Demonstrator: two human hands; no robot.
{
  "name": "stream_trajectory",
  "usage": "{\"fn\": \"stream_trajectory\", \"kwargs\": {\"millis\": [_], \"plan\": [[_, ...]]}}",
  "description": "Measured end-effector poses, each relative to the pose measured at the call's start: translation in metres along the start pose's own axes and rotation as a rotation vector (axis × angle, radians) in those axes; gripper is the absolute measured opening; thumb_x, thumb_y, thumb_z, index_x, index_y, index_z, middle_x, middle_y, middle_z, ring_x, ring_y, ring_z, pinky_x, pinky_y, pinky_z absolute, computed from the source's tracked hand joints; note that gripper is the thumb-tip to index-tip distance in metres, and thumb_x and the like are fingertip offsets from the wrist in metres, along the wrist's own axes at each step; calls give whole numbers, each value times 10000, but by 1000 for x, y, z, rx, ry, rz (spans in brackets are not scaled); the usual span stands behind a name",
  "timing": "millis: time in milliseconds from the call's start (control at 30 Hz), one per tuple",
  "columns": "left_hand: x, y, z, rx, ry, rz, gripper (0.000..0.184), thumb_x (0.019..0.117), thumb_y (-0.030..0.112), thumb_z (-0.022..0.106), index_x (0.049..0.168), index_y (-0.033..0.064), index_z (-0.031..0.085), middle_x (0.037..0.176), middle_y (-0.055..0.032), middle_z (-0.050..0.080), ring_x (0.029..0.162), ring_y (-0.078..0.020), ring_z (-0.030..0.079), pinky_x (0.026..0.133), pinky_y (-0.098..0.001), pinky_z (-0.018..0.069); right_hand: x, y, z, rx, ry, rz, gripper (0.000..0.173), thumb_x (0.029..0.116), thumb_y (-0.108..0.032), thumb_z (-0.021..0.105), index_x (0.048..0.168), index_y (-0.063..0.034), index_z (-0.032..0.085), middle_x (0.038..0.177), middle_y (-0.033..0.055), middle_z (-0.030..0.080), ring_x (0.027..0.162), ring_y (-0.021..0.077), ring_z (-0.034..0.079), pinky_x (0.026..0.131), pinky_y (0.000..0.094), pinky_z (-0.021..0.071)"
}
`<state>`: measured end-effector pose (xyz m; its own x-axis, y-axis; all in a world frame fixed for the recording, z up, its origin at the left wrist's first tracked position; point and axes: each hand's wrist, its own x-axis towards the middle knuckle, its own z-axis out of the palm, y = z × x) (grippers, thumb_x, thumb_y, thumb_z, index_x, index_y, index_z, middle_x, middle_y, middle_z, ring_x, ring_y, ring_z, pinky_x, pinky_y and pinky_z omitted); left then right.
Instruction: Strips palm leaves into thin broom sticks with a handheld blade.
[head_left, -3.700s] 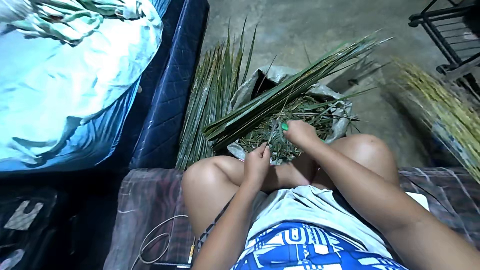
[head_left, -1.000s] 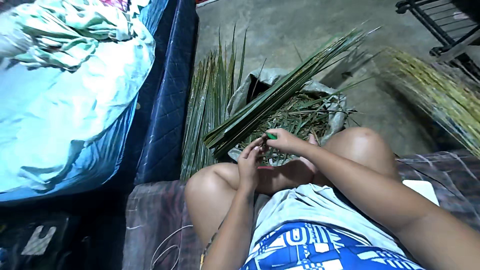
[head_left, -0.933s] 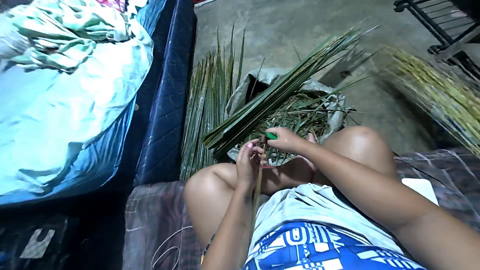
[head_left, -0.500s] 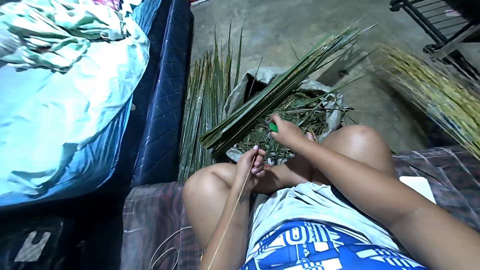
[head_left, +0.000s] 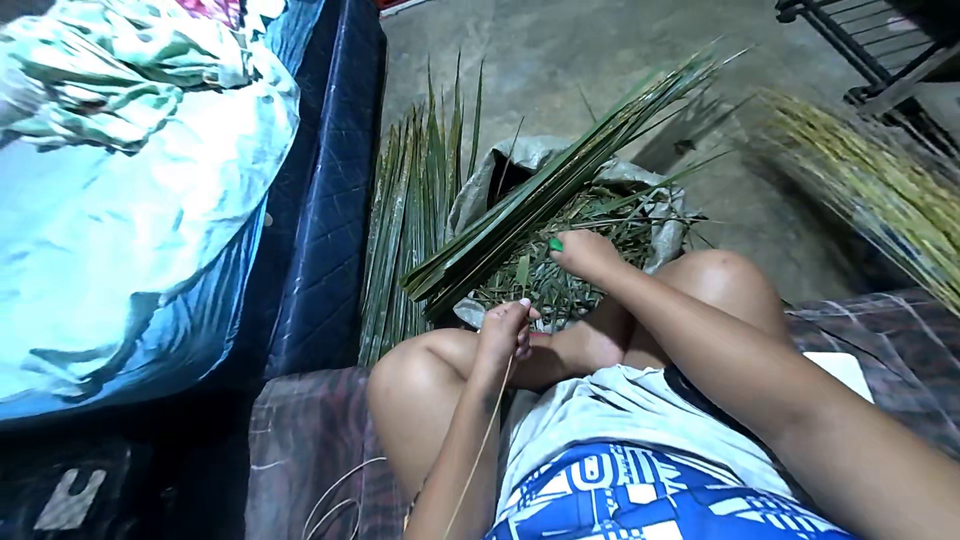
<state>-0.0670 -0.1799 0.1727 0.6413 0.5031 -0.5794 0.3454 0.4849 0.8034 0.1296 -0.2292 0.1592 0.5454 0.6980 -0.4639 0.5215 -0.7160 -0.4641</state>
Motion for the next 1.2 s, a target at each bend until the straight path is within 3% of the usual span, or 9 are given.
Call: {"fn": "stream_trajectory", "kwargs": {"millis": [100,167,267,367,600,767,833,1033,1200], "plan": [[3,-1,-2,40,7,2,332,1109,164,415,903,21,633,496,71,388,367,-23,365,371,-180,368,-26,-12,5,70,-272,-197,295,1054,-266,559,1089,-3,687,978,210,662,920,362,642,811,585,495],[3,0,-3,92,24,13,304,1099,149,444,886,31,627,501,67,406,371,-23,367,373,-182,361,-39,-22,11,-1,-391,-241,328,1074,-288,546,1150,8,664,1055,227,653,996,378,631,863,595,478],[4,-3,-1,185,48,21,292,1090,148,482,920,-2,666,512,60,416,381,-25,366,384,-182,354,-28,-16,13,-114,-256,-113,314,1061,-267,548,1202,-25,690,1170,252,688,1133,444,652,914,664,489],[4,1,2,250,44,6,296,1090,155,486,941,-7,685,523,58,416,391,-27,356,397,-183,343,-8,-5,9,-143,-129,-11,295,1038,-275,592,1145,-27,711,1133,234,707,1101,439,669,874,659,507],[5,1,-7,111,-19,21,332,1112,157,405,925,12,638,505,73,397,380,-22,370,386,-180,365,-43,-26,16,-42,-305,-206,330,1061,-291,562,1189,-6,668,1122,240,675,1093,413,644,911,628,480],[-1,6,-4,86,-65,6,355,1117,150,369,937,7,639,499,81,373,370,-19,359,381,-177,372,9,9,5,-25,-26,58,315,1045,-280,579,1107,1,709,1099,262,705,1061,466,678,843,680,513],[-1,7,-5,67,-56,6,362,1119,158,367,935,8,640,499,80,370,372,-22,359,382,-179,372,11,8,-4,12,14,74,306,1035,-291,596,1081,-10,708,1066,251,706,1029,450,684,817,667,518],[3,3,-13,-173,-95,-38,362,1127,192,323,935,57,599,499,93,364,365,-6,352,367,-158,354,-45,-24,13,21,-332,-206,357,1077,-328,527,1132,-1,661,1067,219,657,1021,372,639,874,589,481],[-1,3,-12,-310,-176,-83,401,1129,199,282,910,79,596,486,103,369,351,7,365,354,-141,355,-2,6,3,-12,-73,57,334,1053,-289,563,1141,3,700,1142,262,694,1105,454,663,889,668,504]]}}
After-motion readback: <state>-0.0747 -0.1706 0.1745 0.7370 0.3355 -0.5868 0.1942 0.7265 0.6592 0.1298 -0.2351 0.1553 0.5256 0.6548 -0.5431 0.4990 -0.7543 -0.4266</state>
